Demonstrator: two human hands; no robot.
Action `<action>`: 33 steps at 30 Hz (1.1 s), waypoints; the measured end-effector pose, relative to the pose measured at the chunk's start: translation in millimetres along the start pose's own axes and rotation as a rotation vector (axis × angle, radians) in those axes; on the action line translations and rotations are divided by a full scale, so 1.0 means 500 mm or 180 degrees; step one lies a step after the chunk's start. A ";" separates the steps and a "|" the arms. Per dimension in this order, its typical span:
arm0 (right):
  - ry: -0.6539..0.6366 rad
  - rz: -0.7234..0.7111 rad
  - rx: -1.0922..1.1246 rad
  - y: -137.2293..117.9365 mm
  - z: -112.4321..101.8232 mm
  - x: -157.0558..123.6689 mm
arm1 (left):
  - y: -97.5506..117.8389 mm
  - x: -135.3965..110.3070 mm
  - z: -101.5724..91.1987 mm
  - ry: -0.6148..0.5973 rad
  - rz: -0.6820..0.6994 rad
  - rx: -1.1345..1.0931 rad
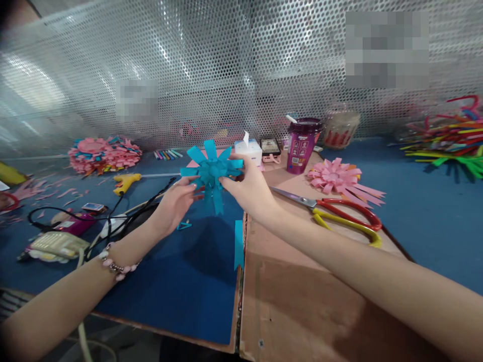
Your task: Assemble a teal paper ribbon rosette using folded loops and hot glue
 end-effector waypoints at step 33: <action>-0.1536 -0.4350 -0.3513 -0.052 0.033 -0.138 | -0.008 -0.036 0.056 -0.0472 -0.0734 -0.0553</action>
Point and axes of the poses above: each hand's wrist, its own x-axis towards the middle knuckle, its own z-axis out of the palm, y = z × x, the point moved 8 cm from there along x, towards the middle knuckle, and after that the axes turned 10 degrees about x, right-handed, at the moved point
